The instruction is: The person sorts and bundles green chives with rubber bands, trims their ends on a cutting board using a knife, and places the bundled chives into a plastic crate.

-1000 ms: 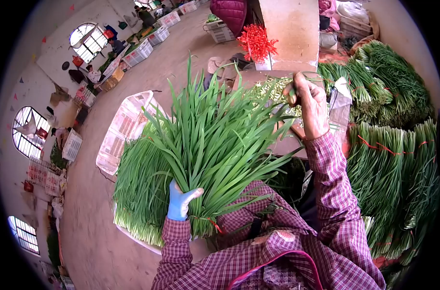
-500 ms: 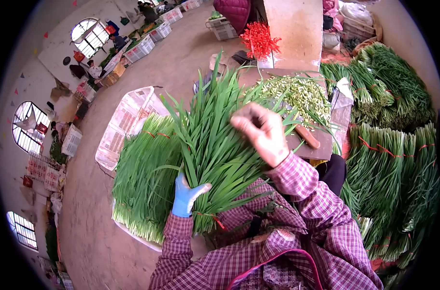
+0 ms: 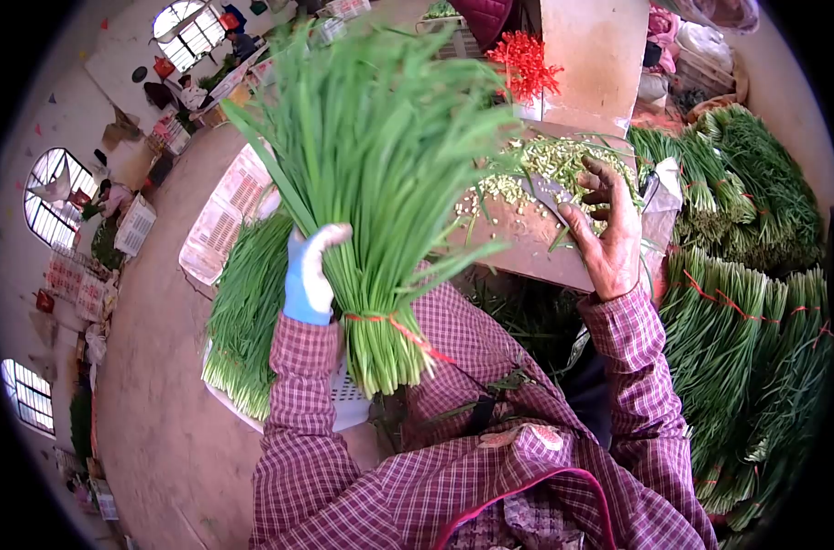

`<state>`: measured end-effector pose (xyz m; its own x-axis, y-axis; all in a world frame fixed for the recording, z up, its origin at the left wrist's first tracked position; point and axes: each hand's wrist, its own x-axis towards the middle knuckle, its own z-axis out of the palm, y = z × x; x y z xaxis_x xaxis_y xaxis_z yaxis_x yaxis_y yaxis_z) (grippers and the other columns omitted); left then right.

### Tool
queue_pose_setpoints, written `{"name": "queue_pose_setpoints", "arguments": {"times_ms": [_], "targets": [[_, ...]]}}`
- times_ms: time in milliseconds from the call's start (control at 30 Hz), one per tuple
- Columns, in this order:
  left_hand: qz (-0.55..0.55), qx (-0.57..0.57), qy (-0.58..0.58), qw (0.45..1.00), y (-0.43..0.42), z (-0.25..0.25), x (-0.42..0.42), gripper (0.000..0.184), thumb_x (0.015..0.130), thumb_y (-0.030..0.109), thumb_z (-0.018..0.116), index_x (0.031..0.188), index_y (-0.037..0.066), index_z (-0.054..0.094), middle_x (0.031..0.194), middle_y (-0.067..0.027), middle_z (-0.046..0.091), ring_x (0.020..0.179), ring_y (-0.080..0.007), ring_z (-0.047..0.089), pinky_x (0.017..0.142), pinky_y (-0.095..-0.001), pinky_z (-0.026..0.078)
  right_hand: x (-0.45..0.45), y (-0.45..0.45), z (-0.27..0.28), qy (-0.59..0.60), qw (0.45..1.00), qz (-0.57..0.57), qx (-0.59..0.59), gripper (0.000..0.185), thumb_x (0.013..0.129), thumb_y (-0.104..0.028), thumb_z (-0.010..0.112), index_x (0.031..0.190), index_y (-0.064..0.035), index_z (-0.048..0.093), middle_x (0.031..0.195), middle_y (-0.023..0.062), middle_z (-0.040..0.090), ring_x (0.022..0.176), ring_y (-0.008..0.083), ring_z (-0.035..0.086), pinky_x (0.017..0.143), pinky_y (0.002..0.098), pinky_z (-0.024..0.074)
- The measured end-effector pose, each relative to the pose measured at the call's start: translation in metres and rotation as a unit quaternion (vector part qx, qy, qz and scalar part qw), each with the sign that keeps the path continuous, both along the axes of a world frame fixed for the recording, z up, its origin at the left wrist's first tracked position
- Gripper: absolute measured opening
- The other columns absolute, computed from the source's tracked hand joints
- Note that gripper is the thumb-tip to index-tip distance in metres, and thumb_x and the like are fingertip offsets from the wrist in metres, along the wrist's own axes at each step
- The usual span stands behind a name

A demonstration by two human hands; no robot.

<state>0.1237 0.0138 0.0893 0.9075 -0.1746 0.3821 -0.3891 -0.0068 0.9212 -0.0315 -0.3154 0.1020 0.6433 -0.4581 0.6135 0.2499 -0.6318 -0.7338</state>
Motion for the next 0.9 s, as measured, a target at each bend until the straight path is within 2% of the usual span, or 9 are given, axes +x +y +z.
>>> {"name": "queue_pose_setpoints", "arguments": {"times_ms": [33, 100, 233, 467, 533, 600, 700, 767, 900], "targets": [[0.018, 0.087, -0.124, 0.988, -0.002, 0.004, 0.008, 0.027, 0.086, 0.014, 0.057, 0.109, 0.0, 0.057, 0.106, -0.0122, 0.063, 0.095, -0.018, 0.063, 0.085, -0.0324, 0.054, -0.001, 0.001, -0.005, -0.02, 0.998, -0.031, -0.059, 0.057, 0.076, -0.014, 0.076, 0.127, -0.0067, 0.053, 0.102, 0.011, 0.062, 0.089, 0.0221, 0.062, 0.079, 0.0339, 0.0508], [-0.139, -0.26, 0.285, 0.912, -0.015, 0.039, 0.024, 0.032, 0.094, 0.023, 0.047, 0.114, 0.0, 0.056, 0.112, -0.0131, 0.062, 0.097, -0.0216, 0.064, 0.089, -0.0377, 0.053, 0.003, 0.003, -0.019, -0.009, 0.991, -0.037, -0.129, 0.066, 0.073, -0.017, 0.078, 0.131, -0.0066, 0.049, 0.106, 0.011, 0.061, 0.099, 0.0254, 0.06, 0.087, 0.0364, 0.049], [-0.009, -0.228, 0.1, 0.968, -0.055, 0.053, 0.015, 0.035, 0.096, 0.027, 0.045, 0.119, 0.002, 0.056, 0.116, -0.0125, 0.063, 0.102, -0.0208, 0.062, 0.088, -0.0363, 0.052, 0.016, 0.021, -0.021, 0.001, 0.97, 0.038, -0.241, 0.092, 0.061, -0.018, 0.083, 0.141, -0.0081, 0.038, 0.127, 0.0169, 0.05, 0.115, 0.0342, 0.051, 0.097, 0.041, 0.0441], [-0.163, -0.356, 0.223, 0.893, -0.095, 0.005, 0.012, 0.044, 0.1, 0.035, 0.037, 0.128, 0.005, 0.051, 0.125, -0.0108, 0.058, 0.108, -0.0233, 0.059, 0.096, -0.0368, 0.048, 0.06, 0.047, -0.015, -0.11, 0.937, 0.073, -0.322, 0.056, 0.085, -0.027, 0.059, 0.135, -0.0069, 0.046, 0.136, 0.014, 0.047, 0.129, 0.0345, 0.041, 0.107, 0.0447, 0.0345], [-0.234, -0.381, 0.221, 0.867, -0.112, -0.005, -0.006, 0.042, 0.1, 0.035, 0.037, 0.128, 0.007, 0.051, 0.129, -0.0122, 0.056, 0.112, -0.0246, 0.057, 0.098, -0.0406, 0.047, 0.08, 0.053, -0.02, -0.08, 0.93, 0.327, 0.149, 0.052, 0.086, -0.022, 0.062, 0.133, -0.0051, 0.047, 0.133, 0.0123, 0.049, 0.124, 0.0318, 0.047, 0.104, 0.0435, 0.0392], [-0.443, -0.503, 0.361, 0.648, -0.119, 0.012, -0.032, 0.054, 0.099, 0.044, 0.039, 0.135, 0.004, 0.044, 0.13, -0.0147, 0.055, 0.116, -0.0282, 0.055, 0.098, -0.0456, 0.047, 0.086, 0.05, -0.016, -0.067, 0.825, 0.422, 0.369, 0.051, 0.087, -0.019, 0.064, 0.133, -0.0042, 0.047, 0.132, 0.0115, 0.05, 0.121, 0.0304, 0.049, 0.102, 0.0429, 0.0416], [-0.512, -0.281, 0.343, 0.735, -0.105, -0.006, -0.059, 0.078, 0.094, 0.061, 0.04, 0.137, -0.004, 0.039, 0.128, -0.0226, 0.054, 0.114, -0.0347, 0.057, 0.096, -0.0488, 0.048, 0.057, 0.051, 0.006, -0.103, 0.95, 0.266, 0.128, 0.062, 0.078, -0.021, 0.072, 0.132, -0.0027, 0.046, 0.115, 0.0095, 0.06, 0.108, 0.0255, 0.058, 0.09, 0.0381, 0.0484], [-0.565, -0.114, 0.347, 0.74, -0.08, 0.01, -0.075, 0.086, 0.091, 0.067, 0.038, 0.132, -0.009, 0.044, 0.117, -0.0255, 0.061, 0.103, -0.0351, 0.064, 0.087, -0.0454, 0.054, 0.047, 0.049, 0.029, -0.11, 0.96, 0.203, 0.16, 0.073, 0.07, -0.022, 0.079, 0.13, -0.0008, 0.044, 0.113, 0.0115, 0.059, 0.106, 0.024, 0.058, 0.091, 0.0368, 0.0475], [-0.5, 0.07, 0.119, 0.855, -0.026, 0.058, -0.077, 0.064, 0.088, 0.041, 0.065, 0.125, -0.009, 0.053, 0.094, -0.0197, 0.069, 0.083, -0.0273, 0.069, 0.067, -0.0349, 0.059, 0.045, 0.043, 0.04, -0.133, 0.951, 0.16, 0.228, 0.073, 0.065, -0.026, 0.084, 0.121, 0.0029, 0.046, 0.108, 0.0151, 0.058, 0.102, 0.0236, 0.058, 0.092, 0.0365, 0.0456]]}}
